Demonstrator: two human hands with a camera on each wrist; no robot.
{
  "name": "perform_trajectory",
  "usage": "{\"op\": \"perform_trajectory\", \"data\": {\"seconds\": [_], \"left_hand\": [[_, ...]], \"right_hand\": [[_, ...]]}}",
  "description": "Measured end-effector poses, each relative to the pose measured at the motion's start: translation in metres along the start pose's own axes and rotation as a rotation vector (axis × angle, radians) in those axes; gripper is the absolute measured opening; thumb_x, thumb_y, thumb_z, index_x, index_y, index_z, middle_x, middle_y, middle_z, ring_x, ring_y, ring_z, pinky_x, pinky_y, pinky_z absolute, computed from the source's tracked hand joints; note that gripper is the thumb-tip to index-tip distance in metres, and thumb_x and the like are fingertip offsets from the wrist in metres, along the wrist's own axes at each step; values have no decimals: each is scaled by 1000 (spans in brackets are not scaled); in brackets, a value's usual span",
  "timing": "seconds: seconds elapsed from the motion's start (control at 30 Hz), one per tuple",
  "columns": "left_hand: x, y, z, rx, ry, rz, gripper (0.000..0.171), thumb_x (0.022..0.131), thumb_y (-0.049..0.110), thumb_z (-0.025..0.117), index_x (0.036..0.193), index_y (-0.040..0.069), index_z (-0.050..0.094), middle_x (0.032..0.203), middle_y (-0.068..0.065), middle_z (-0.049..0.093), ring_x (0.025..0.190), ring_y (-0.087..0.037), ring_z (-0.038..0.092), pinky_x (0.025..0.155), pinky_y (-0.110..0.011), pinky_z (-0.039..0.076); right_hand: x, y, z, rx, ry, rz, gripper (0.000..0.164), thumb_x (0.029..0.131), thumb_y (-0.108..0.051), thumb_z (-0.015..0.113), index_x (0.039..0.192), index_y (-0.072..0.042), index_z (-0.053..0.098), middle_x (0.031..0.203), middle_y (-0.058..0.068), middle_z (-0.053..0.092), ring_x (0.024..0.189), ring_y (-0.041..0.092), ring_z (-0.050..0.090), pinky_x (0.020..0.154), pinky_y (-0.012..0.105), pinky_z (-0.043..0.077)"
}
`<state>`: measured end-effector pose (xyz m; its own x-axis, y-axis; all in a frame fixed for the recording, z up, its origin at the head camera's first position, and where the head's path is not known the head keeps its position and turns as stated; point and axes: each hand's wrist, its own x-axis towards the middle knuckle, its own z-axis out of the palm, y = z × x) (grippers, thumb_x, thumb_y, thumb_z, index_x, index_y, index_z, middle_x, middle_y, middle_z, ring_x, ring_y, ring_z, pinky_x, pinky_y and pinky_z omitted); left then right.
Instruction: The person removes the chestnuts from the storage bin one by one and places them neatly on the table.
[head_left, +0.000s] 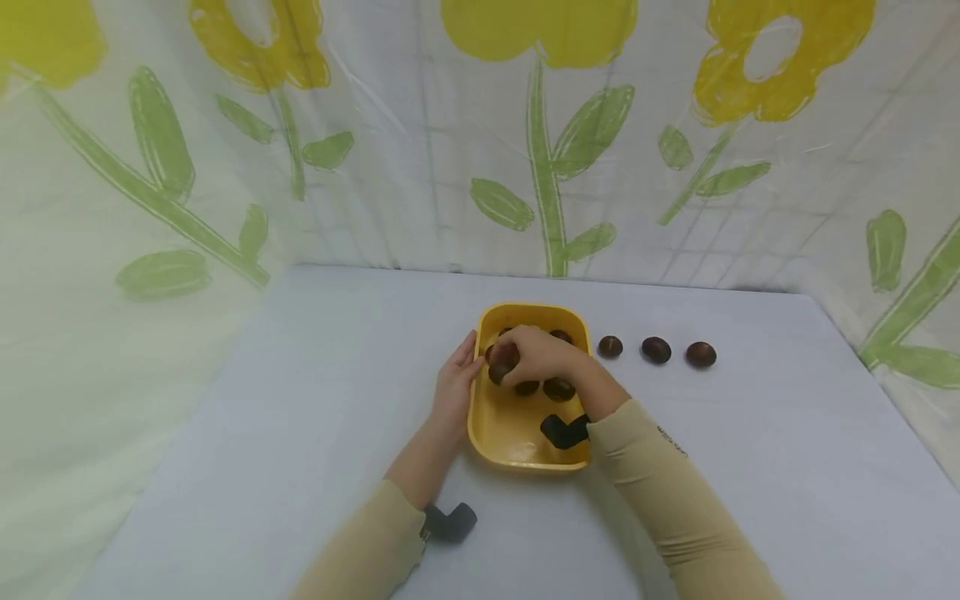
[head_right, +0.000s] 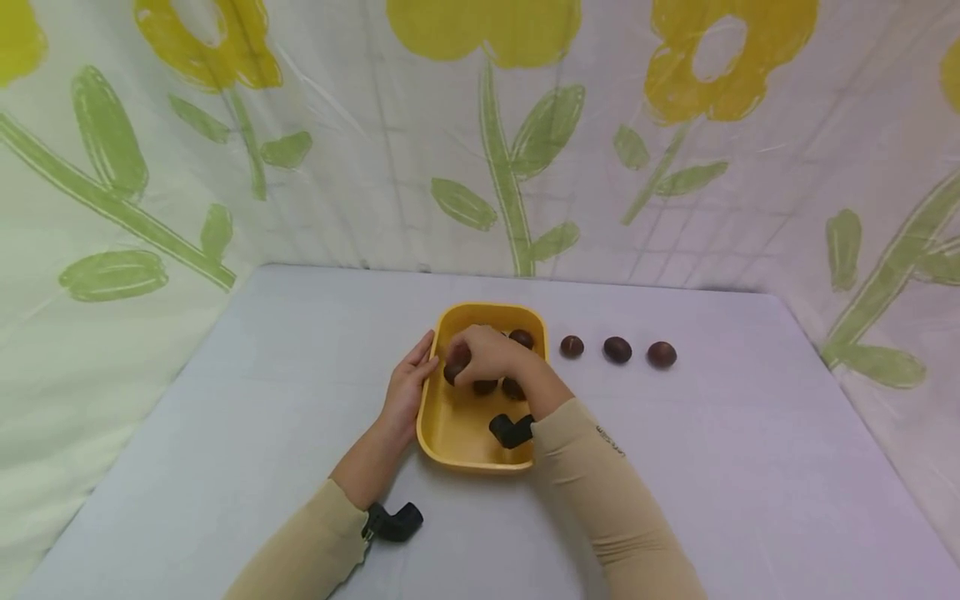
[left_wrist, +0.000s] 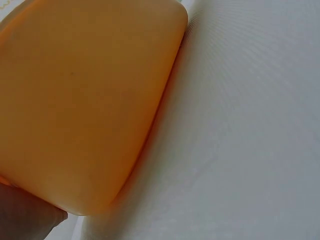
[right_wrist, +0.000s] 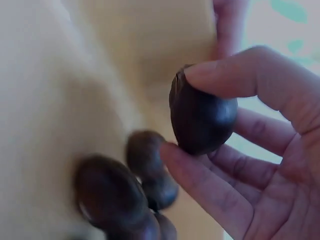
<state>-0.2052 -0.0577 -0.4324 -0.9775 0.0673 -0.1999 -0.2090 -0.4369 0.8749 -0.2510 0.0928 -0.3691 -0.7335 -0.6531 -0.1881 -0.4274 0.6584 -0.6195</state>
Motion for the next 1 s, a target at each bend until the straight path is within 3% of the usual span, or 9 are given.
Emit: {"op": "perform_trajectory", "data": {"seconds": [0.27,0.43,0.57,0.67,0.9,1.0], "left_hand": [[-3,2,4,-29,16,-13,51,97,3,39,146,13,29,155,0,23,143,-15,22,118,-33,23],[-2,3,4,-9,31,-28,51,97,4,41,146,15,31,154,2,25,142,-13,22,118,-32,23],[-2,2,3,-14,27,-15,52,97,4,41,146,14,30,155,1,24,143,-14,21,118,-32,22],[-1,1,3,-20,22,-6,52,96,3,40,146,12,29,155,0,23,143,-15,20,118,-33,22],[-2,2,4,-10,26,-34,52,97,7,42,146,17,30,155,4,24,143,-12,21,118,-31,22],[-3,3,3,3,17,-39,51,98,8,41,147,18,29,155,4,22,143,-12,20,118,-31,22]], "right_hand": [[-30,20,-33,157,69,-2,31,78,-11,72,108,-6,66,102,9,68,88,17,62,78,29,55],[-56,45,-55,219,139,103,36,80,-13,71,114,-4,64,113,14,65,99,25,62,76,30,55],[-77,66,-69,224,216,185,39,81,-18,71,118,-6,63,117,16,63,106,30,61,81,37,55],[-92,80,-73,238,261,256,42,82,-21,70,121,-7,60,121,15,61,111,30,60,89,37,52],[-118,110,-75,274,341,352,52,84,-27,68,128,-5,54,130,17,53,116,30,55,87,29,51],[-128,121,-74,270,376,393,54,84,-32,68,130,-7,53,130,15,53,113,21,57,89,30,49]]}}
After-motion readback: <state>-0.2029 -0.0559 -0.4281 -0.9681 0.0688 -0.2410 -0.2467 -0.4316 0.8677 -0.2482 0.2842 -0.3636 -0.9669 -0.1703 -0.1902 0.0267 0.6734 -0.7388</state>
